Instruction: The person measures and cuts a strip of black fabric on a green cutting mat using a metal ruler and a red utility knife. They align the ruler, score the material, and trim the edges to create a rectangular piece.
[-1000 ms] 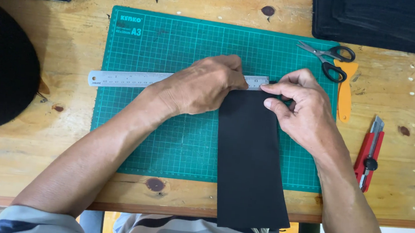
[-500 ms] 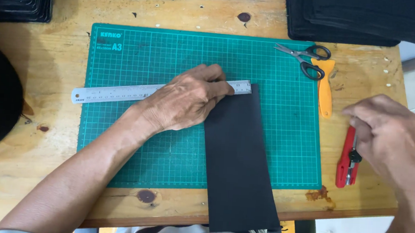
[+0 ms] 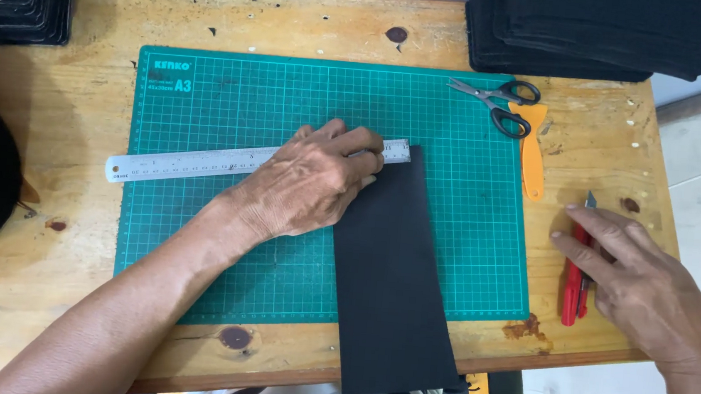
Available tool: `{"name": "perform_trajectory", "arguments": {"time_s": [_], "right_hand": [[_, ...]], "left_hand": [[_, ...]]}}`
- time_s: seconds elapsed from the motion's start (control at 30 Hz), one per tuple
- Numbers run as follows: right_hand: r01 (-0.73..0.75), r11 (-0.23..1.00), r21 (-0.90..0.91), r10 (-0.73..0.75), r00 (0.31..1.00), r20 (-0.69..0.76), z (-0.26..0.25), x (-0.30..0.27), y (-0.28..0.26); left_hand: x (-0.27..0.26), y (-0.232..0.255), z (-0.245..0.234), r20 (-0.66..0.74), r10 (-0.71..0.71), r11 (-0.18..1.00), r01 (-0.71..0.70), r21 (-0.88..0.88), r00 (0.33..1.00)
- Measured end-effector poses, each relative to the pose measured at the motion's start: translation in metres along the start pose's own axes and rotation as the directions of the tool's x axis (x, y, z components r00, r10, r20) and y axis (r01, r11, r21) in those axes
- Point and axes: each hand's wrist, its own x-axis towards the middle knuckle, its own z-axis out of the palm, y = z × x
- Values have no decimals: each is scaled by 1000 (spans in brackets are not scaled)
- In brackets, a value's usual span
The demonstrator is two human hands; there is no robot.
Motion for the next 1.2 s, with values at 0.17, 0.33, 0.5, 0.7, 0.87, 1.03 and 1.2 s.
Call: {"name": "perform_trajectory", "arguments": {"time_s": [0.17,0.33,0.5,0.7,0.87,1.03,1.2], "right_hand": [[13,1000,-18,-14,995,-100,-16,-8,-17],[-18,979,-204,1,997,-83,-21,-17,-19],[8,998,-60,-30,925,-378,-29,-1,-26],[252,491,834,647,534,-543,-28,63,-48],[523,-237,819,739,644,-198,-57,141,-45],[403,-529,746,589,808,-19,-66,209,-49],[176,-403,898,375,927,-13,-44,236,-38]], "left_hand": [[0,2,0,-2,-15,998,15,54,1000],[-1,5,1,64,-52,993,45,106,997],[1,6,5,68,-51,973,35,229,996],[-2,2,12,34,10,962,-19,273,999],[-3,6,11,16,19,959,-23,284,1000],[1,9,7,38,5,951,-17,309,999],[3,10,8,27,-3,942,-6,336,1000]]}}
